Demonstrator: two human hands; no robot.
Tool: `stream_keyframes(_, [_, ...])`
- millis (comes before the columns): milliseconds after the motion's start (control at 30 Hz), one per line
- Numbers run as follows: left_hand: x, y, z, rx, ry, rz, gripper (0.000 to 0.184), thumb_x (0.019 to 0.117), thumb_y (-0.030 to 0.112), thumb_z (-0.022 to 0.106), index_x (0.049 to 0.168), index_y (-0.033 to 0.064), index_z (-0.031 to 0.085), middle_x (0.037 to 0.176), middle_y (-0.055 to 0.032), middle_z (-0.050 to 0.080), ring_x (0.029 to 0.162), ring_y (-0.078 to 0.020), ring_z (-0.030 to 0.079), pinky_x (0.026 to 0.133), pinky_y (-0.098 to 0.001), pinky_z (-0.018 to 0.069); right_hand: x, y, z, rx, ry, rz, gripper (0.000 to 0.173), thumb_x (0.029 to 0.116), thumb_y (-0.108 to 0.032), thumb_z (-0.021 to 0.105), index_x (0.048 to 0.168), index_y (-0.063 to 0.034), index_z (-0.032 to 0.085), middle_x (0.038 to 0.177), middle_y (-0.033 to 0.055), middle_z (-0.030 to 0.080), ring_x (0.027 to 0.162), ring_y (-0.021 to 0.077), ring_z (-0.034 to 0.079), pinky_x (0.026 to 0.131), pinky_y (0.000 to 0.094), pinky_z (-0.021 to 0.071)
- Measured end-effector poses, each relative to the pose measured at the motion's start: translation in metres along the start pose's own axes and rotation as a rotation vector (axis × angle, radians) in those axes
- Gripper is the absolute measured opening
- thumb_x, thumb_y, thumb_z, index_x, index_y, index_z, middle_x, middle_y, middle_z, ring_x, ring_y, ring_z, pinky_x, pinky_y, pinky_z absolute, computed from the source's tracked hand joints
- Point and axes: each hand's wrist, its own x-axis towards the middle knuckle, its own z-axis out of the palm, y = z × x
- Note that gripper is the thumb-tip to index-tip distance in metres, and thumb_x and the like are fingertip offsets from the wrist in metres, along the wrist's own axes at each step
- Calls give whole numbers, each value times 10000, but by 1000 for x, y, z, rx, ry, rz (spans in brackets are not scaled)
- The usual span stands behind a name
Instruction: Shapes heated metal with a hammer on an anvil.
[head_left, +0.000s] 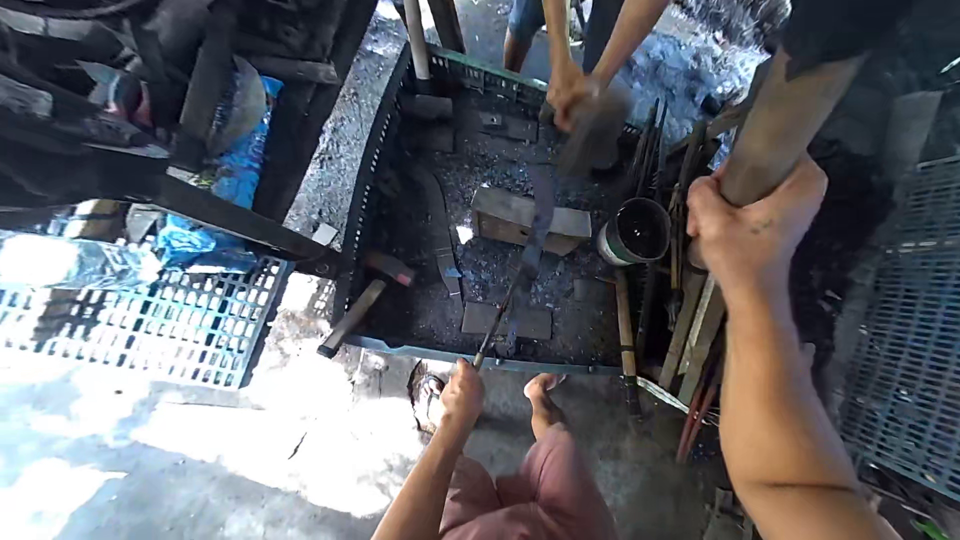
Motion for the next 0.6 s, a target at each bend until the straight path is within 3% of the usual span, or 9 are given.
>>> stream_keyframes(67, [6,2,7,-21,12,-22,442,1013,225,538,1418,61,474,1135,-210,715,1032,-396,725,842,-583,589,-24,37,52,-5,-43,117,359,831,-139,727,1136,20,623,851,92,683,652,167,681,599,400,614])
stream_keyframes(133, [13,3,12,-7,11,-48,423,1014,241,539,1401,82,481,1105,-198,723,999,-388,734,814,-578,595,-76,101,126,29,-216,386,370,843,-136,726,1177,-16,622,820,118,664,628,225,652,576,454,582])
stream_keyframes(233, [7,2,15,35,-11,-67,436,1026,267,540,1420,98,458,1103,-188,725,997,-379,739,805,-561,604,-144,185,206,179,-489,850,362,824,-136,716,1156,-59,596,707,114,620,504,227,594,465,406,529])
stream_keyframes(300, [6,7,5,36,5,-61,426,1016,258,550,1402,97,469,1106,-184,725,1006,-375,738,813,-562,604,-127,173,203,272,-525,991,368,823,-74,701,1156,-28,550,676,108,589,472,204,583,437,359,535])
stream_keyframes(400, [0,4,5,36,16,-42,406,1008,237,549,1378,85,483,1107,-183,723,1012,-366,737,822,-551,603,-142,147,155,172,-509,1007,391,826,-74,705,1177,-5,547,695,112,615,496,210,612,467,369,556])
stream_keyframes(600, [0,3,2,31,12,-15,403,1016,225,530,1386,74,478,1135,-178,719,1039,-347,734,847,-527,603,-264,127,75,56,-737,1228,400,805,-81,725,1162,2,562,696,109,617,523,223,612,493,398,548])
